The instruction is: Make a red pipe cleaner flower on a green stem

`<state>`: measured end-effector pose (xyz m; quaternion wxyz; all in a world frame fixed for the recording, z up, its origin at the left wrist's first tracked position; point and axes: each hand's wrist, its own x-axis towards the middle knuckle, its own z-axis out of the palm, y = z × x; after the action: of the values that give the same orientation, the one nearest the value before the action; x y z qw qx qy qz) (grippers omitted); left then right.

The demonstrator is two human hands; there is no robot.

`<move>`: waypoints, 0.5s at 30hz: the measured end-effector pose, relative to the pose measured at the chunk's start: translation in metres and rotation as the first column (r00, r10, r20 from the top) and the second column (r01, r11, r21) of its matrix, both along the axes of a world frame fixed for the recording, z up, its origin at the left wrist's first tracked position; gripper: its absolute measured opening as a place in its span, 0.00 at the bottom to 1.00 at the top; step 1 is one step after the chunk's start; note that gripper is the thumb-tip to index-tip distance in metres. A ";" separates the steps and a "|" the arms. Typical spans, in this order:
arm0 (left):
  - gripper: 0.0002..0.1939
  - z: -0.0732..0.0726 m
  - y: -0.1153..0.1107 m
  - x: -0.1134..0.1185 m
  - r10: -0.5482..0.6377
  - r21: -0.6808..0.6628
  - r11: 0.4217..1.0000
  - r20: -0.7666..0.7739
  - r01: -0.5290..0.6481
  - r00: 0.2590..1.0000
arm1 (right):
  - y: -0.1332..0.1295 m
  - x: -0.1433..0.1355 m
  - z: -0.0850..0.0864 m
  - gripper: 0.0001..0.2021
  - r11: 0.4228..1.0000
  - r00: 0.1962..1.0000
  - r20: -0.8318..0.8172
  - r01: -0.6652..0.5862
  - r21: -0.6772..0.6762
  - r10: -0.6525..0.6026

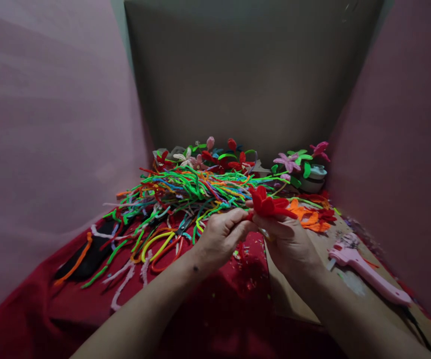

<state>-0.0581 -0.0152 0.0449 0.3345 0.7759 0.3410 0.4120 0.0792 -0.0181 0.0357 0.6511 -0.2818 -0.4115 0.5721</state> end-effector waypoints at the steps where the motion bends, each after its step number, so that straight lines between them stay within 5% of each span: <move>1: 0.10 -0.002 -0.001 0.001 0.070 0.094 0.994 -0.067 -0.063 0.995 | 0.000 0.000 -0.001 0.05 1.000 1.000 0.007 0.009 0.004 -0.009; 5: 0.14 -0.011 -0.002 0.005 0.359 0.519 0.823 -0.158 -0.232 0.920 | 0.001 -0.001 -0.003 0.07 0.999 1.000 0.011 0.015 0.038 -0.016; 8: 0.12 -0.021 0.000 0.008 0.397 0.648 0.717 -0.074 -0.259 0.915 | 0.000 -0.004 -0.005 0.08 0.999 0.999 0.022 0.044 0.030 -0.045; 15: 0.12 -0.024 0.001 0.006 0.250 0.617 0.754 0.046 -0.225 0.967 | -0.003 -0.010 -0.007 0.06 0.996 0.996 0.037 0.077 0.044 -0.078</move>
<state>-0.0522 -0.0137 0.0205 0.0009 0.8006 0.2897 0.5246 0.0687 -0.0210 0.0284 0.6705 -0.2947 -0.4249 0.5319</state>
